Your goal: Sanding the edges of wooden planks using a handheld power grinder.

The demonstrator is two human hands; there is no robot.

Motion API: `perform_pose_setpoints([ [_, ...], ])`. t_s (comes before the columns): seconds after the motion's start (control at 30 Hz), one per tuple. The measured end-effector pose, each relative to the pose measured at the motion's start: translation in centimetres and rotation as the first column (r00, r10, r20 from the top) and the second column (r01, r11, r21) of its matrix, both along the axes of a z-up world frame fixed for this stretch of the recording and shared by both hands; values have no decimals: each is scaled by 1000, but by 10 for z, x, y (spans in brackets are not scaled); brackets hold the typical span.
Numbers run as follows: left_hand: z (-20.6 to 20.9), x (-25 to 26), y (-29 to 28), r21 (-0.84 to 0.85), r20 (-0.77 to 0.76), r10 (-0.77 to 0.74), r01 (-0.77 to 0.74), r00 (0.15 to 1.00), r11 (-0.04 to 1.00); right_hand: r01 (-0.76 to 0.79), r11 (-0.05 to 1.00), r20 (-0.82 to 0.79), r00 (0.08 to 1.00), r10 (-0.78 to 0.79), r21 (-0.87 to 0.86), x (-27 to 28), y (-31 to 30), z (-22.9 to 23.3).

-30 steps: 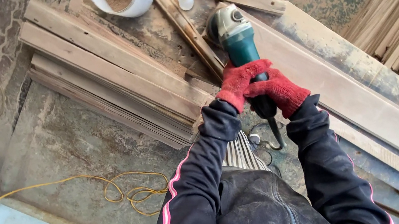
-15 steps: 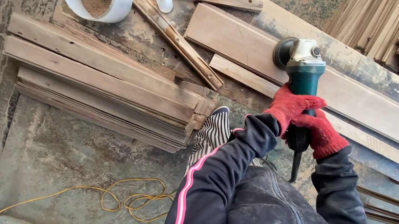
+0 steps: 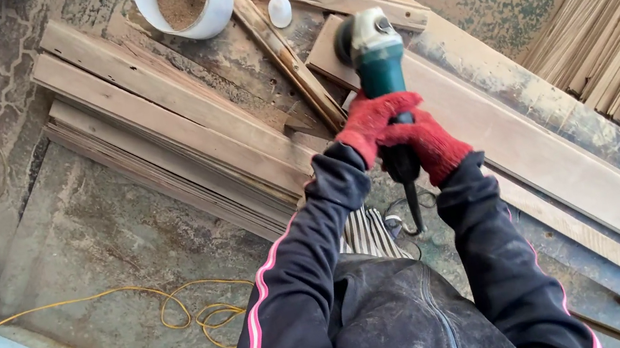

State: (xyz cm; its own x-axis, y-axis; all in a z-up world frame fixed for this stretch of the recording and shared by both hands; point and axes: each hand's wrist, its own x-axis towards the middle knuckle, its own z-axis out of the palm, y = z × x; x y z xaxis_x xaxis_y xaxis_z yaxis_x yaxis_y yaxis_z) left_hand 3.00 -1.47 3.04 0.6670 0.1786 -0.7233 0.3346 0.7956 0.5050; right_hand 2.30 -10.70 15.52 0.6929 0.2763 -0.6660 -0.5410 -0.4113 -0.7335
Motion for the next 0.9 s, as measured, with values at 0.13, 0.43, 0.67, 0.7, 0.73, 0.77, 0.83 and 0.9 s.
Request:
perform_pose_setpoints([
  [0.13, 0, 1, 7, 44, 0, 10, -10, 1000, 999, -26, 999, 13, 1000, 25, 39, 0, 3, 11],
  [0.43, 29, -30, -107, -30, -21, -230, 230, 973, 973, 177, 979, -1, 984, -178, -105, -51, -86, 24],
  [0.67, 19, -34, -123, -154, -23, -181, 176, 983, 972, 217, 969, 37, 976, -214, -119, -64, -103, 10],
  [0.7, 15, -30, -112, -151, -19, -180, 176, 983, 973, 217, 969, 40, 976, -214, -116, -59, -90, 15],
  [0.73, 10, -27, -99, -186, -21, -106, 101, 994, 977, 184, 977, 36, 983, -182, -106, -55, -76, 19],
  [0.77, 5, -24, -87, -219, -24, -32, 26, 999, 975, 152, 984, 31, 988, -149, -96, -50, -62, 23],
  [0.83, 8, -19, -56, -211, -24, 13, -17, 1000, 977, 112, 991, 29, 994, -110, -68, -36, -47, 6],
  [0.9, 4, -14, -35, -207, -28, 53, -58, 998, 977, 76, 996, 22, 997, -75, -45, -28, -37, -8],
])
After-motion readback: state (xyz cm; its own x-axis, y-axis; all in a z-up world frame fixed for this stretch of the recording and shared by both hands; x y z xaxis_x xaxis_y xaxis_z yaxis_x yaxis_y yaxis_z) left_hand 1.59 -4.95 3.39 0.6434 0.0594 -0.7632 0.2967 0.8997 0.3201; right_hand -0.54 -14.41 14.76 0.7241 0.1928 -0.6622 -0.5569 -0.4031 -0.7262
